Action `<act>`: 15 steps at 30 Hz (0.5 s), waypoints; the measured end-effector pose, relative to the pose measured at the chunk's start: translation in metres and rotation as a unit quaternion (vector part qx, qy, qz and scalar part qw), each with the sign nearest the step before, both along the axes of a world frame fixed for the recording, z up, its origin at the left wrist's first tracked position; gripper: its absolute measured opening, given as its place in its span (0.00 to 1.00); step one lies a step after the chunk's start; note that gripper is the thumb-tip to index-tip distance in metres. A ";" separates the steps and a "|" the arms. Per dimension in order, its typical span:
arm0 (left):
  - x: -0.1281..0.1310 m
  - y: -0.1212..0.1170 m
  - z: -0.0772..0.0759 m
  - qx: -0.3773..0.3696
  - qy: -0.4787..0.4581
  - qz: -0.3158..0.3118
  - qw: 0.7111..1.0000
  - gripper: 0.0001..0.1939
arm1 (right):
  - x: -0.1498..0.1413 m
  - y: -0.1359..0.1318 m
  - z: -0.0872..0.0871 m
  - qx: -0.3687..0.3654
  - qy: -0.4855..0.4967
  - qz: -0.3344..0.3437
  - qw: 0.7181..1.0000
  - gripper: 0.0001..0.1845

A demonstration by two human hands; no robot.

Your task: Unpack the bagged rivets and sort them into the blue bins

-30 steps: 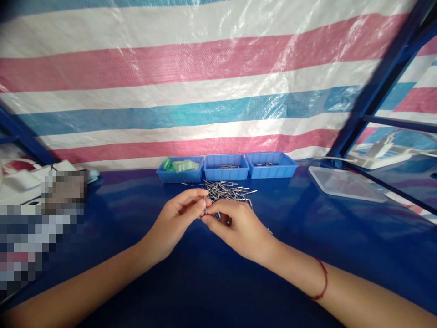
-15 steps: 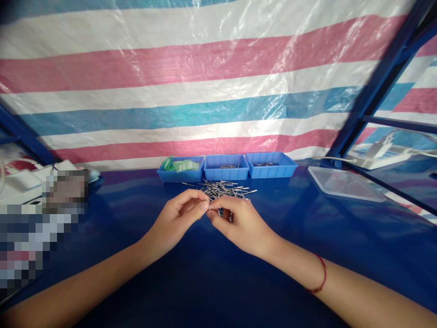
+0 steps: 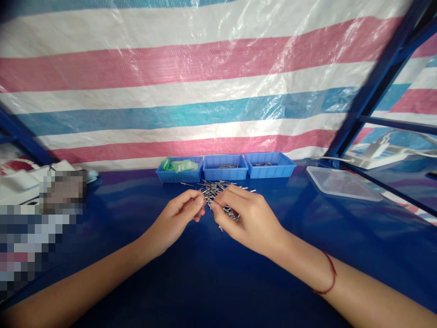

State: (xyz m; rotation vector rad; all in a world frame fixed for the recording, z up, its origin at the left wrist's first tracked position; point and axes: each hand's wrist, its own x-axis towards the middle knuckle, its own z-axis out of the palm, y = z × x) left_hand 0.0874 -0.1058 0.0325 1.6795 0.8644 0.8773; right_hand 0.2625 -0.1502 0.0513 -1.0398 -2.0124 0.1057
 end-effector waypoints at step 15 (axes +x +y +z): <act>-0.045 0.027 0.028 0.239 0.453 -0.065 0.856 0.10 | 0.121 0.087 -0.019 -0.025 0.013 -0.421 0.907 0.19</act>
